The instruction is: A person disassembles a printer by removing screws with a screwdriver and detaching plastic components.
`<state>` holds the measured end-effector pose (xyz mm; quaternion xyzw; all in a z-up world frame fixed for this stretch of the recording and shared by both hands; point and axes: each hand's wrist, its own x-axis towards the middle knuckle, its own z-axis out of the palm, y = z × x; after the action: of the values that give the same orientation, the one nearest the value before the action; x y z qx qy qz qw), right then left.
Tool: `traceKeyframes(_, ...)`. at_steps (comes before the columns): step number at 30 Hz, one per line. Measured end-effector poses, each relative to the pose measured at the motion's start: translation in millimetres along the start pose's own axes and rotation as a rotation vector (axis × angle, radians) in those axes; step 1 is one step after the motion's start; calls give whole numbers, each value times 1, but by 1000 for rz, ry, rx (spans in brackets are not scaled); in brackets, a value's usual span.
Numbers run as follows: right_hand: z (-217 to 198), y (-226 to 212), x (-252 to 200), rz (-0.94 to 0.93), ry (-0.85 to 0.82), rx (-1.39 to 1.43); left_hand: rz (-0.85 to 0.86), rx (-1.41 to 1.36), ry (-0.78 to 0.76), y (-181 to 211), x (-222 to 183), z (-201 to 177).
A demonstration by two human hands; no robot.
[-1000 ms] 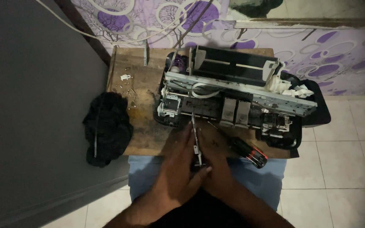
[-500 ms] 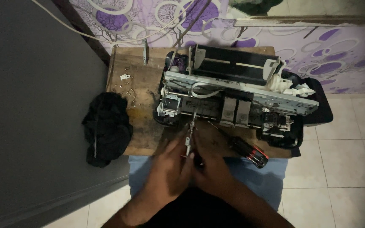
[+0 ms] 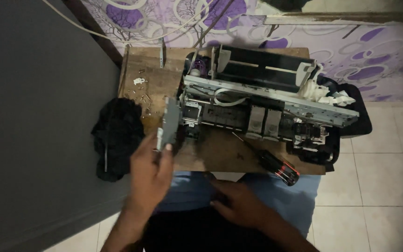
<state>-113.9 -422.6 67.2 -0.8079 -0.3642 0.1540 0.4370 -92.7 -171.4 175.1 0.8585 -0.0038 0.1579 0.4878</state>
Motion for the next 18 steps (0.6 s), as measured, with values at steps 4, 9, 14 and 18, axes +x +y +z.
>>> traceKeyframes(4, -1, 0, 1, 101, -102, -10, 56, 15, 61, -8, 10, -12)
traceKeyframes(9, -12, -9, 10, 278, -229, 103, 4, 61, 100, -14, 15, -22)
traceKeyframes(14, 0, 8, 3, 152, -135, 99, -63, 20, 76, -21, 18, -19)
traceKeyframes(18, -5, 2, 8, 204, -170, 131, -199, -36, 75, -35, 23, -10)
